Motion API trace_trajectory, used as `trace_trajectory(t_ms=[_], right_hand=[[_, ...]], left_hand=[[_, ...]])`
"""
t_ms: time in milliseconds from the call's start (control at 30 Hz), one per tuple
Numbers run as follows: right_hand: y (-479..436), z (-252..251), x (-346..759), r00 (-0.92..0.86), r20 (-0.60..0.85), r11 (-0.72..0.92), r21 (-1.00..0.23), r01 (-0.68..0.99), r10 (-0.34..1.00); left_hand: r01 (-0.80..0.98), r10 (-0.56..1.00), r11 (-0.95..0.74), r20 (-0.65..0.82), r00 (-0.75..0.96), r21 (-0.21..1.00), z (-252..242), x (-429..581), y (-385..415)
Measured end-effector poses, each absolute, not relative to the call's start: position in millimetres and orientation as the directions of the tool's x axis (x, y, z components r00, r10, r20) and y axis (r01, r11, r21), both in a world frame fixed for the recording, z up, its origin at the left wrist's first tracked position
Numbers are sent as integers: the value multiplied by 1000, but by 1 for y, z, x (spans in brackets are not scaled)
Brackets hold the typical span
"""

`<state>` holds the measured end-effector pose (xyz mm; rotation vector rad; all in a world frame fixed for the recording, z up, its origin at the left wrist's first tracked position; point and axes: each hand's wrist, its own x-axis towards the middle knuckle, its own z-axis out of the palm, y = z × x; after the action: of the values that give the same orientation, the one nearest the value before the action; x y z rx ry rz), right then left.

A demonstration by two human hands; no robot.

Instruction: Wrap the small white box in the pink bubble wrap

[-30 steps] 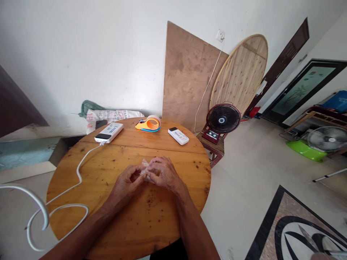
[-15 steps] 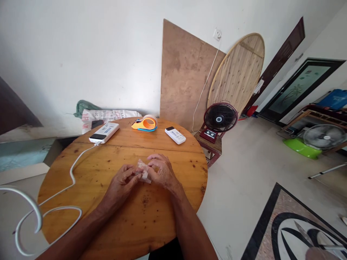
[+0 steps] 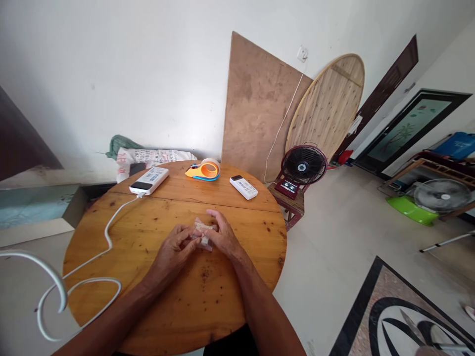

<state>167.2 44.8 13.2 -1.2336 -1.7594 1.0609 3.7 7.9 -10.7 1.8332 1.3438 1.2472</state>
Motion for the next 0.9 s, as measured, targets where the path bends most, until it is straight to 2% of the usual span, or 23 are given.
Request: trace_trajectory(t_ms=[167,300,533,900], right_hand=[[45,6,161,-245,45,116,-952,284,968],[48,2,158,-226,-11,21,-990,140,974],[55,-1,164,-184,91,71,-991,-116,979],[53,-2,159,-183,81,78,-997,-26,980]], left_hand=[[433,931,-353,358,74,829,-8,3,8],[412,934,-350,350,78,841,-7,3,8],[400,944,-324,321,77,857,-6,4,7],[414,939,-336,335,77,846,-9,4,8]])
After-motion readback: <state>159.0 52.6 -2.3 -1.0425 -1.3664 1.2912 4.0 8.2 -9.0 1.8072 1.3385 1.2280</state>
